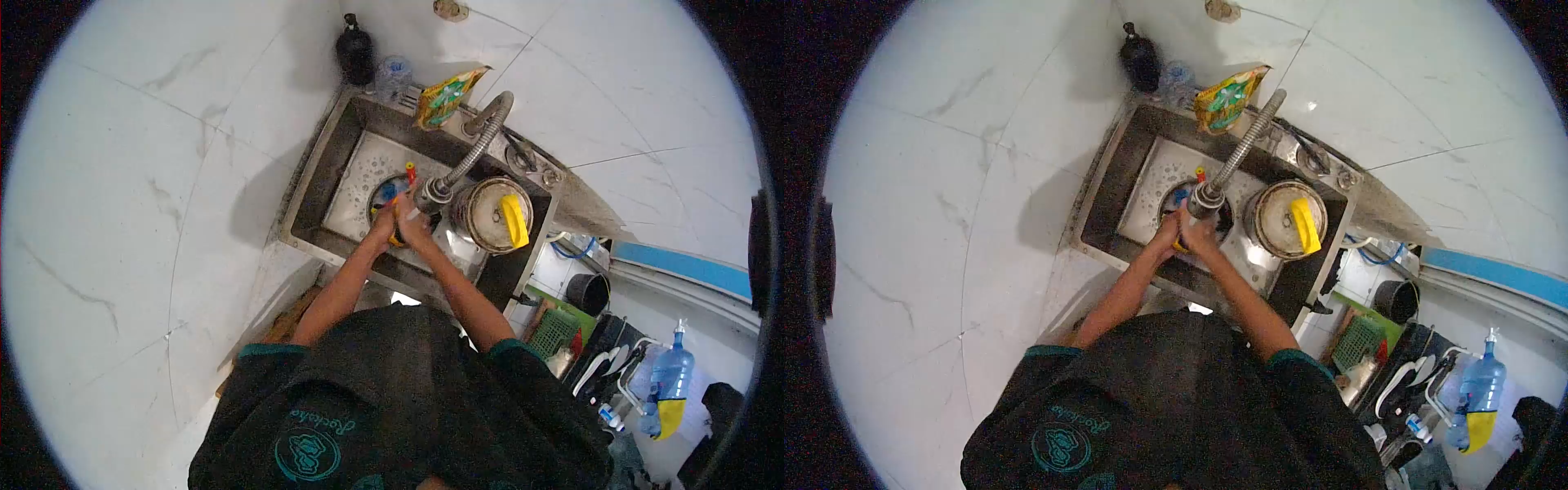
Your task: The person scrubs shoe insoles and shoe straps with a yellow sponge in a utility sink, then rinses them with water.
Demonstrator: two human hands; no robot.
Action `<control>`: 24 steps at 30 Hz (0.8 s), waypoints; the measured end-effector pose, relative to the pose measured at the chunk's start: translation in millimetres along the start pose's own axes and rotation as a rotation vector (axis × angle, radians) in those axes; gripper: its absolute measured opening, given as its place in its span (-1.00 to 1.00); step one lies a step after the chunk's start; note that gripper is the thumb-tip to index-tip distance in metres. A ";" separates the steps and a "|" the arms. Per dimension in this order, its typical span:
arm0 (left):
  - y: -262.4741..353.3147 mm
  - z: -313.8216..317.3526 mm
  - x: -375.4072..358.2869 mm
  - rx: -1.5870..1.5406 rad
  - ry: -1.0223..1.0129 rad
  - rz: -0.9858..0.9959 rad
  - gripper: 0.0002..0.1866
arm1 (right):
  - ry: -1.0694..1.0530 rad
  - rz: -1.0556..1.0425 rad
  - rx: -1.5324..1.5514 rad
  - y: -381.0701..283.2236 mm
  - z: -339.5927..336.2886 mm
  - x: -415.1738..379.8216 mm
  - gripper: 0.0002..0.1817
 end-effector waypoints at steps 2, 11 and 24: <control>11.6 6.8 10.1 0.121 0.018 0.027 -0.51 | -0.012 -0.006 -0.018 -1.6 -5.6 19.0 -0.51; 13.8 -8.3 9.6 0.187 0.005 0.079 -0.59 | 0.127 -0.176 -0.054 -38.4 -22.7 -13.3 -0.28; 6.0 3.8 12.8 0.833 0.276 0.429 -0.54 | 0.148 0.270 0.486 10.3 -9.5 3.4 -0.53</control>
Point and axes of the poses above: each hand's wrist, its own x-axis towards the middle knuckle, its own z-axis out of the palm, y = z × x, the point moved 2 cm from there along x, towards the middle knuckle, and after that the axes turned 15 degrees about -x, right-handed, at the moved point
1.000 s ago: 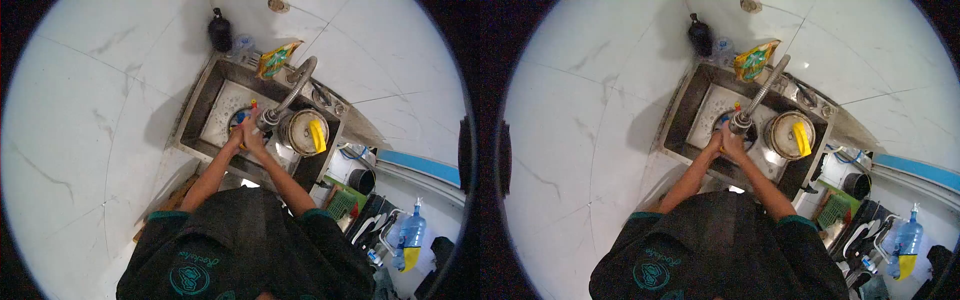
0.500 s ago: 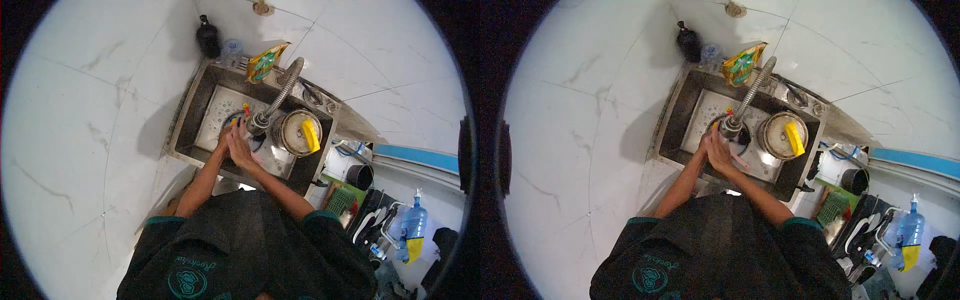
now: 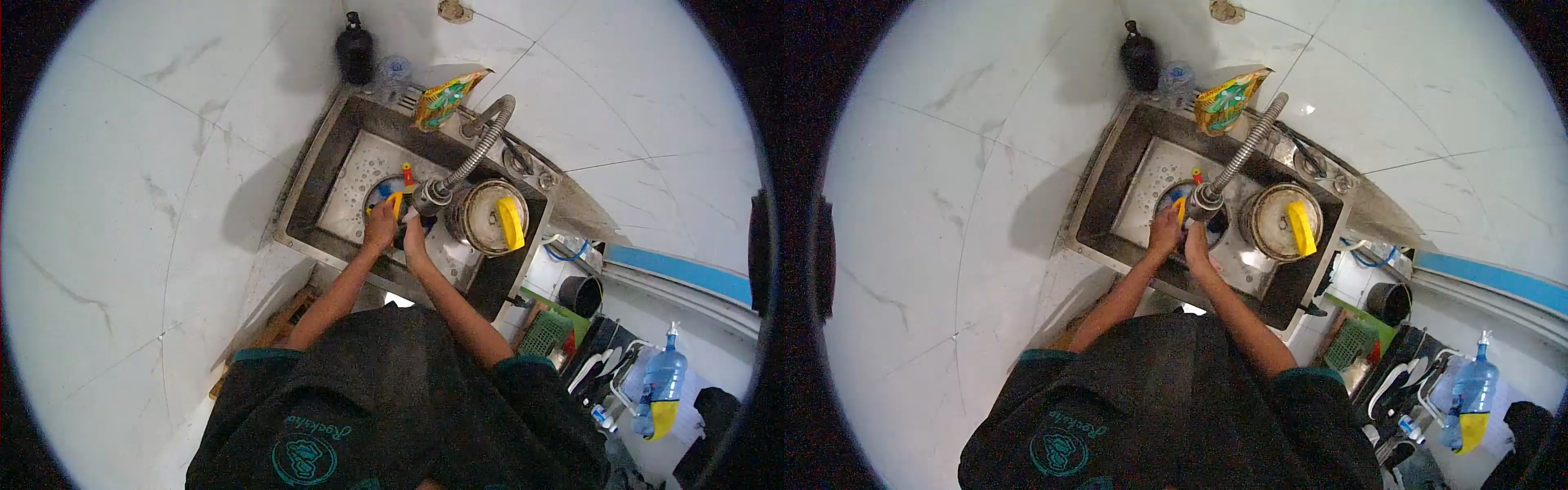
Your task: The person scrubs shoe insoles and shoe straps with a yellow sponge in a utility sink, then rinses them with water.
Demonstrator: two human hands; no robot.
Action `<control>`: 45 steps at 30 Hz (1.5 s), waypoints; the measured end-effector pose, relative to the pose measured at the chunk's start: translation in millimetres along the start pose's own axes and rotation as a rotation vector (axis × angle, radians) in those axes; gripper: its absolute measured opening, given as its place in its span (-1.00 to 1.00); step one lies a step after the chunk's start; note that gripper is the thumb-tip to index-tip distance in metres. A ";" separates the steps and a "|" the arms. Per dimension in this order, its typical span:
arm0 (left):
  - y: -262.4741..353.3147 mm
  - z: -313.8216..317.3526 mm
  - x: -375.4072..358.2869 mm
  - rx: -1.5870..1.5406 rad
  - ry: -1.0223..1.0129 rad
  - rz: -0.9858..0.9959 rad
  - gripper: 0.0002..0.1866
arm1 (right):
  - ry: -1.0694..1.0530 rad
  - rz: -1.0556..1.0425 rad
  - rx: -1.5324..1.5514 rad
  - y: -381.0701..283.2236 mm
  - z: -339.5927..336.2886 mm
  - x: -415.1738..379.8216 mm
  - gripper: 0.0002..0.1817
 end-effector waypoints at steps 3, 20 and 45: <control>20.6 2.3 -17.3 -0.011 -0.034 0.080 -0.54 | -0.091 -0.189 0.071 34.2 0.4 38.0 -0.51; 26.6 -12.0 -13.0 -0.011 0.004 0.018 -0.59 | -0.031 -0.070 -0.113 -39.0 -1.1 9.7 -0.40; 42.5 7.9 -11.5 -0.143 -0.208 0.036 -0.58 | -0.092 -0.405 -0.224 5.7 -37.7 19.2 -0.36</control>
Point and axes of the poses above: each hand's wrist, its own x-axis towards the middle knuckle, its own z-axis out of the palm, y = z × x, the point moved 2 cm from there along x, towards the middle knuckle, and after that the axes turned 15 degrees about -x, right-handed, at the moved point
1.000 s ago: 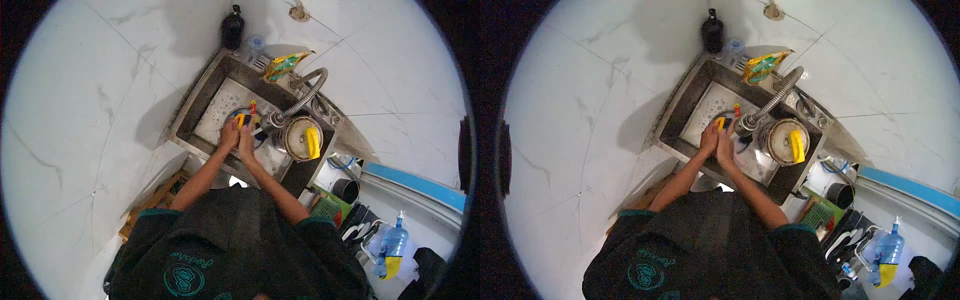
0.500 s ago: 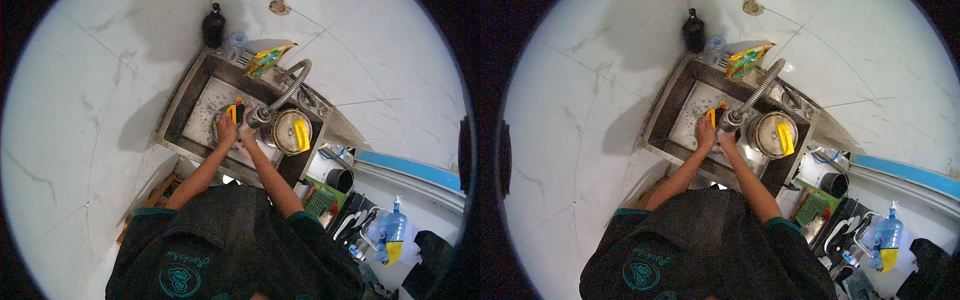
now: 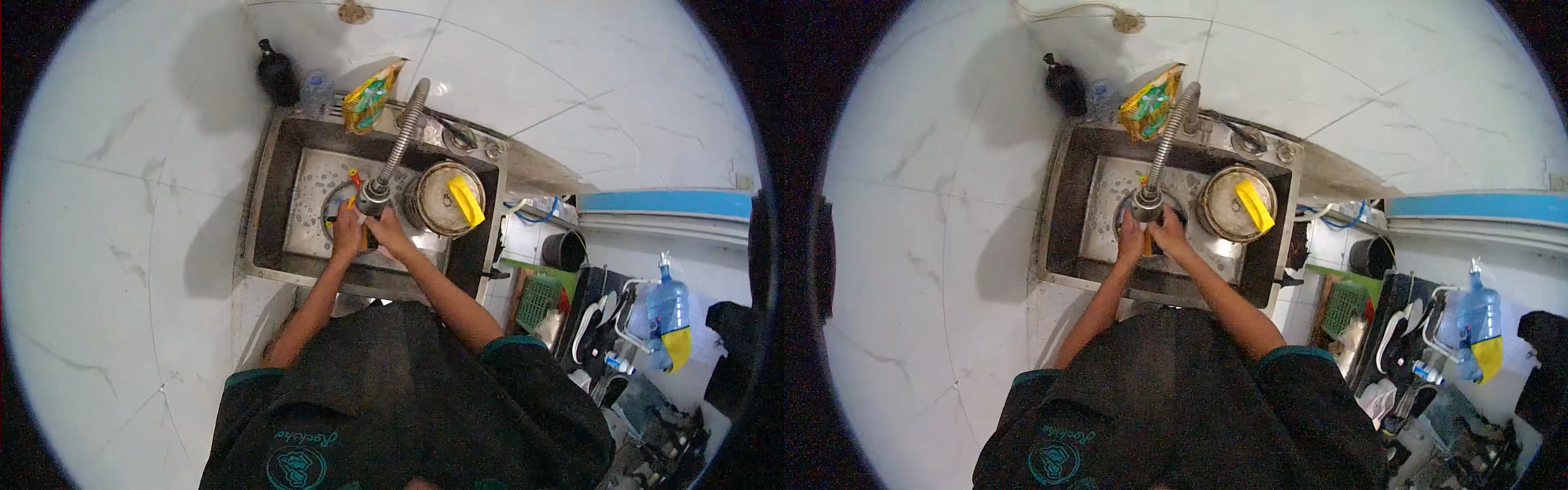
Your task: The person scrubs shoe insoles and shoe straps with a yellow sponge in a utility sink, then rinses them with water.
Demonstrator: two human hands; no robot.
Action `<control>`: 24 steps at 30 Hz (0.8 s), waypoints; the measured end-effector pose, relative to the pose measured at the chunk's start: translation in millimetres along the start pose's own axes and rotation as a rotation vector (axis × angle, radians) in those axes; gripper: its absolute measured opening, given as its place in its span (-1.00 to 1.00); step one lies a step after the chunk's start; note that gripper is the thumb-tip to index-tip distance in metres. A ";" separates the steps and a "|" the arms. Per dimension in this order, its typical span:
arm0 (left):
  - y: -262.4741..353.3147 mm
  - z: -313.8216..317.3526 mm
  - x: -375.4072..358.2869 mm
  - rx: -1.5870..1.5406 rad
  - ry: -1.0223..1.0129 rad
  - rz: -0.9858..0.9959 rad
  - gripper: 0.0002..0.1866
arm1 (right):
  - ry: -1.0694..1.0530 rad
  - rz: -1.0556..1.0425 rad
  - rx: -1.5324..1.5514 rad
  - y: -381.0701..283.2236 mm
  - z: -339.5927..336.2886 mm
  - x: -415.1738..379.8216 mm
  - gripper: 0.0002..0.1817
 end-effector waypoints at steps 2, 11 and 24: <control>8.3 -4.9 -4.8 0.108 -0.105 0.043 -0.58 | -0.004 0.004 -0.198 -26.5 -39.7 -9.5 -0.30; -67.4 -73.3 22.2 0.857 -0.181 -0.093 -0.59 | 0.243 0.082 -0.937 -87.0 -191.7 -38.3 -0.35; -17.3 -33.2 34.0 1.417 -0.268 0.452 -0.66 | 0.349 -0.181 -1.061 -79.3 -182.5 -39.9 -0.45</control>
Point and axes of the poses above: each hand's wrist, its own x-axis towards the middle knuckle, its own z-axis out of the palm, y = z × x, the point moved 2 cm from there along x, towards the middle knuckle, and after that the axes turned 15 degrees about -x, right-handed, at the moved point
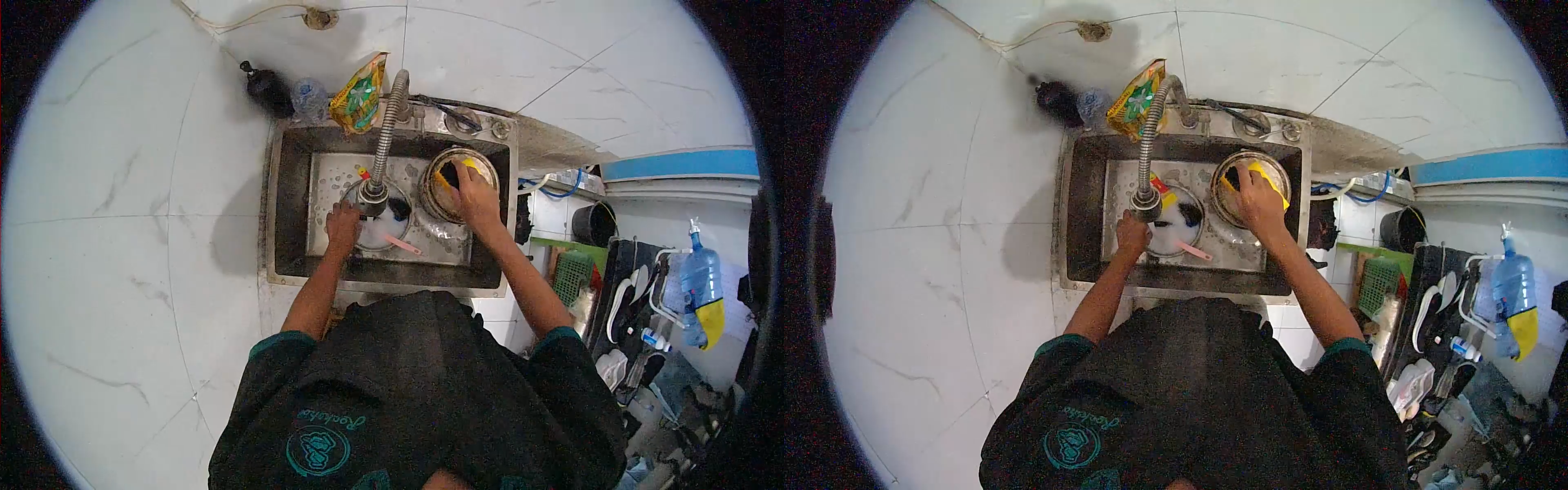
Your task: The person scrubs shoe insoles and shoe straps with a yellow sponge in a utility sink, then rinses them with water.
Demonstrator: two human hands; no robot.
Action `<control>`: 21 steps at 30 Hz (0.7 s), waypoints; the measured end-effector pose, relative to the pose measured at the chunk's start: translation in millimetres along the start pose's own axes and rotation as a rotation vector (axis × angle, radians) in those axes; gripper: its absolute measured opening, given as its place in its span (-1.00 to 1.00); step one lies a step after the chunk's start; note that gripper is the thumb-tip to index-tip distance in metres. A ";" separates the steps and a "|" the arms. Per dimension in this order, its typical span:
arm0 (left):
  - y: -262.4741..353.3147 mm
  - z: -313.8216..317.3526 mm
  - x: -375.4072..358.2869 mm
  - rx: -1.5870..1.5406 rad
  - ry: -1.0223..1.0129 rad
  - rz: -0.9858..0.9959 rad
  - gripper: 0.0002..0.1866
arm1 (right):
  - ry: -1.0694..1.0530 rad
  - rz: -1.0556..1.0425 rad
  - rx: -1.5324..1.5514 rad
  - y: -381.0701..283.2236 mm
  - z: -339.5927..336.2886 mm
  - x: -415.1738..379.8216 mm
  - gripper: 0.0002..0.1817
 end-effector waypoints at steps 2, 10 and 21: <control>-17.3 25.6 7.7 -0.009 0.007 0.098 -0.74 | 0.209 -0.037 0.049 -9.2 -11.8 -2.5 -0.52; -9.6 -33.0 -15.1 -0.288 -0.233 -0.087 -0.72 | -0.330 -0.062 0.522 -102.6 97.3 -56.3 -0.57; -23.7 -39.8 -93.6 -1.213 -0.318 -0.647 -0.65 | -0.603 0.768 1.611 -166.2 218.2 -39.9 -0.49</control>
Point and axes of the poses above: each hand's wrist, its own x-axis towards the middle knuckle, its own z-axis out of the palm, y = z × x, the point moved 2 cm from there along x, towards the middle knuckle, and after that the axes turned 15 degrees about -x, right-handed, at the moved point
